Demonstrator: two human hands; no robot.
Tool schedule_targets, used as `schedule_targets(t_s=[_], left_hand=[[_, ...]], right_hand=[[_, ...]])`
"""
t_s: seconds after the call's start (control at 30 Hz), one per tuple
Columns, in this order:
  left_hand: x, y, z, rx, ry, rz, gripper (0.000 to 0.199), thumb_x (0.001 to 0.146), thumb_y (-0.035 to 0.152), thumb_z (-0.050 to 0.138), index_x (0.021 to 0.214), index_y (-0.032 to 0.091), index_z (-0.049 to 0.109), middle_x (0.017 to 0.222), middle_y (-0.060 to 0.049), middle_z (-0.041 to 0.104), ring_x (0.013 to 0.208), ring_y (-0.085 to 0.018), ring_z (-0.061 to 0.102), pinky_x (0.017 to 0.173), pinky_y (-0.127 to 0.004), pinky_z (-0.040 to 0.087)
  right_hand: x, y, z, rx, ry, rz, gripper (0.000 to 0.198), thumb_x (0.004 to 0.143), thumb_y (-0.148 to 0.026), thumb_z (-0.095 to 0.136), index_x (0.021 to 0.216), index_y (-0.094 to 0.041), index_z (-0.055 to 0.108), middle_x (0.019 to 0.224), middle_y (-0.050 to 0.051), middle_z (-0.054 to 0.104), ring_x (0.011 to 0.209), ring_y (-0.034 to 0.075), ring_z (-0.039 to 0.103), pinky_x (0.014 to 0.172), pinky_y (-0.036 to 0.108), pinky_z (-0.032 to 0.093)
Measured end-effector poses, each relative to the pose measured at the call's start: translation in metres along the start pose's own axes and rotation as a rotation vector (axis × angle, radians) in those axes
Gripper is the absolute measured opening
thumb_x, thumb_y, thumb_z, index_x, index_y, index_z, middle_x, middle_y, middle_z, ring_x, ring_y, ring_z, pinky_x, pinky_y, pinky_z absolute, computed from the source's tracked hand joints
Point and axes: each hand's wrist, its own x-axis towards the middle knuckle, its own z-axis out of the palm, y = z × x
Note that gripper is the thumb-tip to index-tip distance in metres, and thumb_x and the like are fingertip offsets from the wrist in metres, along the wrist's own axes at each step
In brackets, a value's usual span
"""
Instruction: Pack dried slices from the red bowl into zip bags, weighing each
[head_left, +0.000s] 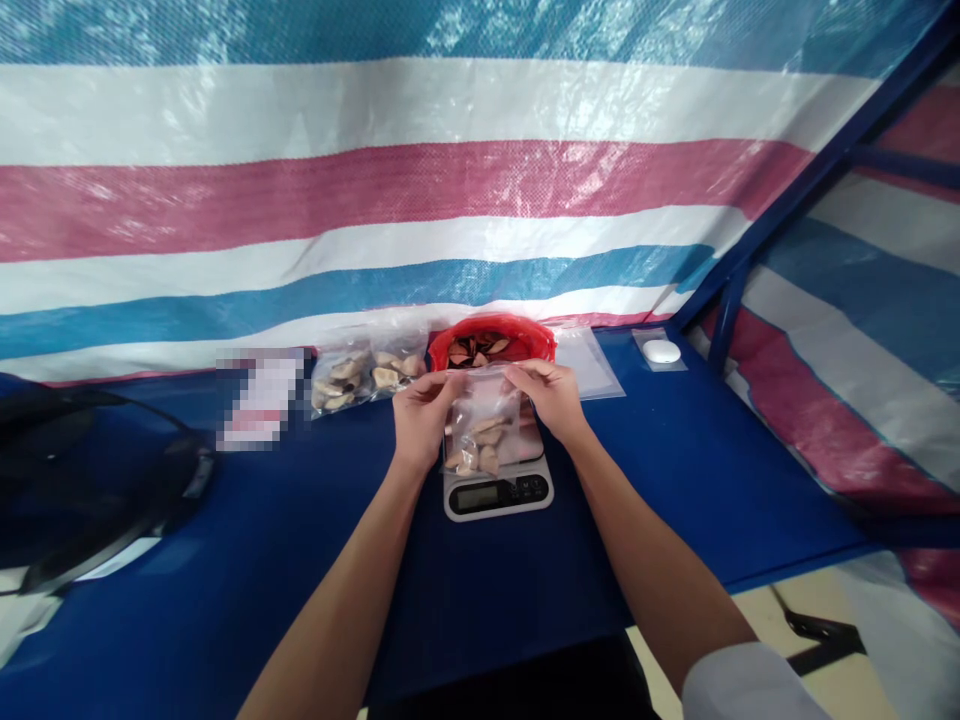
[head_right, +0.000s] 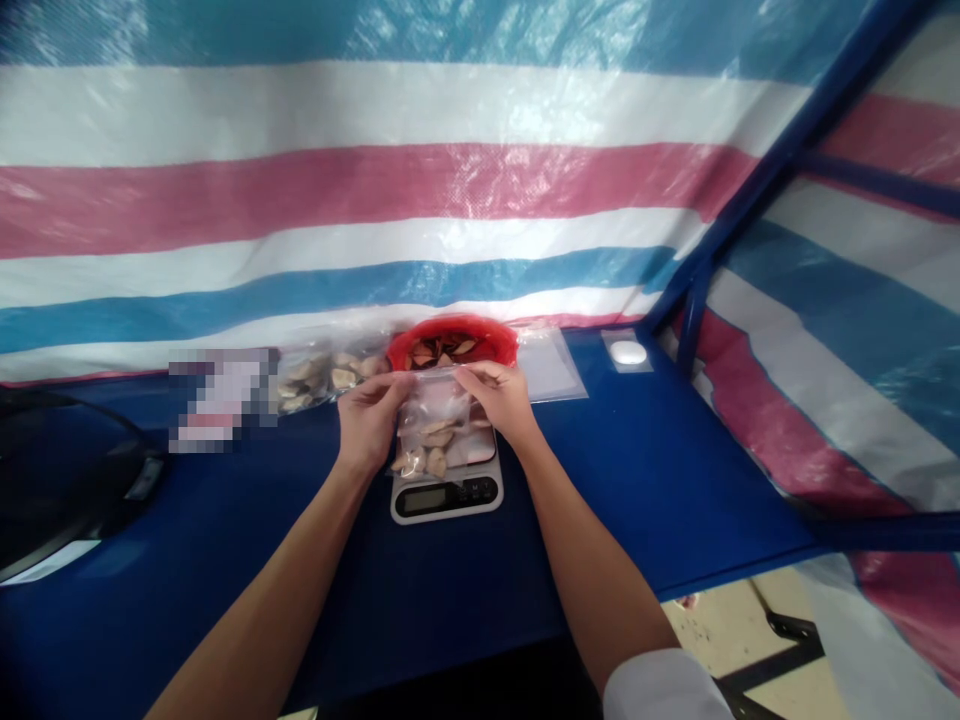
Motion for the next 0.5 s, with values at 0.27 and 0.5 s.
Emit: schedule_targets(t_s=[0.27,0.5], left_hand=[[0.0,-0.0027,0.0006,-0.064,-0.084,-0.027,0.023,0.068,0.039,0.086,0.077,0.018,0.079,0.07,-0.003,0.075,0.064,-0.015,0.066,0.066,-0.026,0.054],[-0.0009,-0.0022,0.002,-0.048,-0.048,0.015,0.023,0.068,0.039,0.085,0.076,0.018,0.079,0.072,-0.004,0.075,0.065,-0.016,0.067,0.066,-0.028,0.055]], right_hand=[[-0.0009,0.0013,0.0007,-0.03,0.008,-0.013,0.036,0.075,-0.056,0.076,0.077,-0.021,0.074,0.067,0.002,0.073,0.061,0.017,0.067,0.062,0.029,0.056],[-0.0019,-0.0003,0.0029,-0.014,-0.033,0.017,0.033,0.072,-0.052,0.079,0.08,-0.021,0.075,0.068,0.002,0.074,0.062,0.018,0.068,0.063,0.03,0.056]])
